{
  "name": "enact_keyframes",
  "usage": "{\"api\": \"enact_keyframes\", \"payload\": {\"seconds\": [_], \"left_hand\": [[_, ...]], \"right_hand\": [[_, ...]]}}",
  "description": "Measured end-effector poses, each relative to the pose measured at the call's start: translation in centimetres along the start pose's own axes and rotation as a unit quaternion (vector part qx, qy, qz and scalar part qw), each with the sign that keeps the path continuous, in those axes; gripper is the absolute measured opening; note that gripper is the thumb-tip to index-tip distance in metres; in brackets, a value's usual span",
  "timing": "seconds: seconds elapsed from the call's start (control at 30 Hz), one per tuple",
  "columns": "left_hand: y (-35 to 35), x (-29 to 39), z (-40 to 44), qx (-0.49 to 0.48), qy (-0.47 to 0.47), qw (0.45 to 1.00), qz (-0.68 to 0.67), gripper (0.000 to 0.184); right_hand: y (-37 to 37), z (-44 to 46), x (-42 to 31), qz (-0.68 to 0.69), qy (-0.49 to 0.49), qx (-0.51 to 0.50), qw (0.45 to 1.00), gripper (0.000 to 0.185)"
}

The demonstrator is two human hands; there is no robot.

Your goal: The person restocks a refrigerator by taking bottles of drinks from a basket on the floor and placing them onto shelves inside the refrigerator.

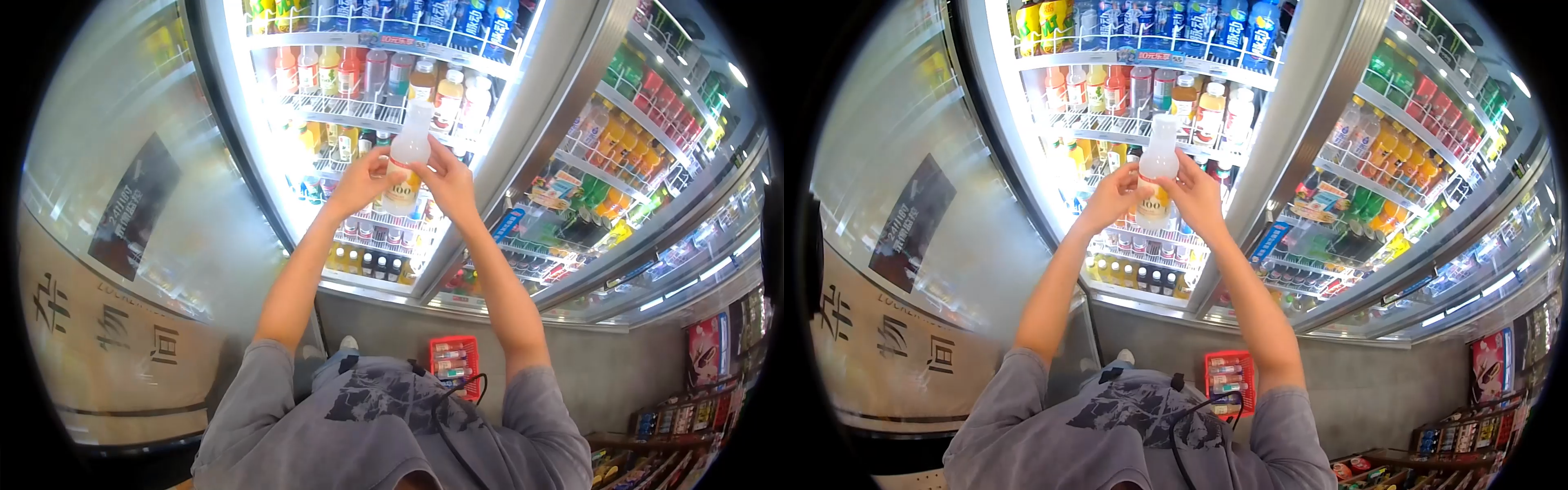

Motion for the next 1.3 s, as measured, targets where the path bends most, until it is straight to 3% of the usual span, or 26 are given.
{"api": "enact_keyframes", "payload": {"seconds": [0.13, 0.47, 0.63, 0.73, 0.83, 1.03, 1.17, 1.3], "left_hand": [[-4.8, 1.1, 0.5, 0.059, 0.038, 0.997, 0.04, 0.065], [-14.7, 2.0, 0.6, 0.101, -0.007, 0.995, -0.002, 0.074], [-17.7, 1.0, 1.0, 0.108, -0.031, 0.994, -0.016, 0.076], [-18.9, 0.9, 2.0, 0.112, -0.025, 0.993, -0.019, 0.072], [-20.5, 0.8, 3.9, 0.106, 0.015, 0.994, -0.008, 0.067], [-22.4, -0.9, 7.4, 0.14, 0.071, 0.963, 0.218, 0.064], [-22.8, -1.7, 8.4, 0.151, 0.089, 0.948, 0.265, 0.064], [-23.5, -2.3, 9.4, 0.158, 0.119, 0.954, 0.224, 0.062]], "right_hand": [[2.4, 5.1, 0.7, 0.085, -0.037, -0.024, 0.995, 0.066], [6.9, 15.2, 1.7, -0.044, -0.021, -0.105, 0.993, 0.061], [8.9, 17.3, 1.8, -0.014, -0.029, -0.109, 0.994, 0.059], [9.3, 18.6, 0.7, -0.119, -0.038, -0.103, 0.987, 0.062], [9.2, 20.9, 1.6, -0.105, -0.073, -0.096, 0.987, 0.062], [7.8, 23.0, 4.6, -0.154, -0.075, -0.037, 0.984, 0.066], [7.8, 23.5, 5.8, -0.16, -0.096, -0.042, 0.982, 0.066], [8.2, 24.3, 6.1, -0.194, -0.129, -0.013, 0.972, 0.063]]}}
Point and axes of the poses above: each hand's wrist, its own z-axis towards the middle knuckle, its own y-axis out of the palm, x = y × z, the point moved 4 cm from there along z, towards the middle knuckle, and after that the axes turned 12 degrees about -x, right-handed, at the moved point
